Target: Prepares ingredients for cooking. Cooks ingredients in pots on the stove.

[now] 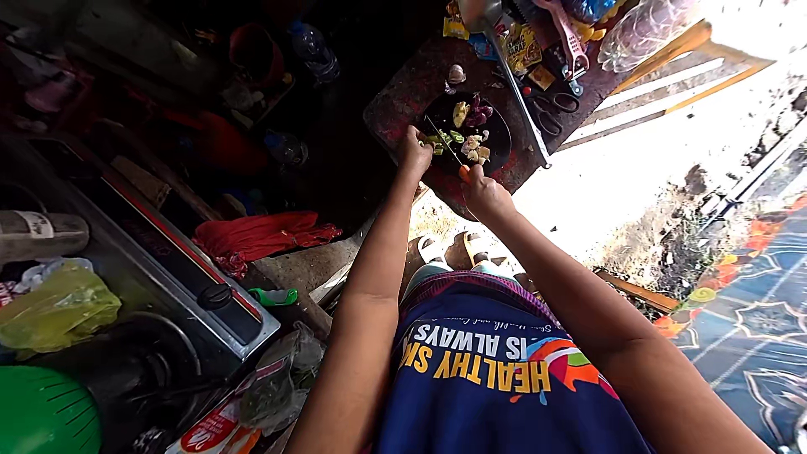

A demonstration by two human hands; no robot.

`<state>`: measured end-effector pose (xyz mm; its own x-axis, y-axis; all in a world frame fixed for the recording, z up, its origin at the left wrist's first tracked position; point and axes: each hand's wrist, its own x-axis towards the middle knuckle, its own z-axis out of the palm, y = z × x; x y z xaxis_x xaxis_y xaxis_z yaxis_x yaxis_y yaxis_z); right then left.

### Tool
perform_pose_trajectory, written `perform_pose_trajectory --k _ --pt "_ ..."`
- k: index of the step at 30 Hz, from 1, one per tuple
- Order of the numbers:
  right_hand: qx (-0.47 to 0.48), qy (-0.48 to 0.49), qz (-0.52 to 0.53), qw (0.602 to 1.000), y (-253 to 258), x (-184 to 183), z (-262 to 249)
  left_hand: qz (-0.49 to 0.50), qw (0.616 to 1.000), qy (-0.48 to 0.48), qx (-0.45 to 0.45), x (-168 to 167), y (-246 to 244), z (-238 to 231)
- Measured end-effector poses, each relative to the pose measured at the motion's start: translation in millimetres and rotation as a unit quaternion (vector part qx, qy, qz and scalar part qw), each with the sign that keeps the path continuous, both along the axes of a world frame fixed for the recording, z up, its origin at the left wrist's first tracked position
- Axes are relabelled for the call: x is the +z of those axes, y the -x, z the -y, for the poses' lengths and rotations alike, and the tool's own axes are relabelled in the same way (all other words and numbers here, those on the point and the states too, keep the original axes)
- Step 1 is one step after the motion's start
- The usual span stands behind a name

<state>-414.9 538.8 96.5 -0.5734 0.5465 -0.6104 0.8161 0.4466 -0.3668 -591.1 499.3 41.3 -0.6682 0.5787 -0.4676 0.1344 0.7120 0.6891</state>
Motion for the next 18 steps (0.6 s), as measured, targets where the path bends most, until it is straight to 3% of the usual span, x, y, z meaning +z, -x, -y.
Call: perform_pose_trajectory --k 7,18 --pt "-0.001 0.009 0.013 1.000 2.1 -3.1 2.2 0.000 0.999 0.037 -0.025 6.0 6.5 -4.7" --pt "-0.024 0.041 0.035 0.998 36.5 -15.4 -0.6 -0.032 0.999 0.007 0.003 1.6 -5.6 -2.7"
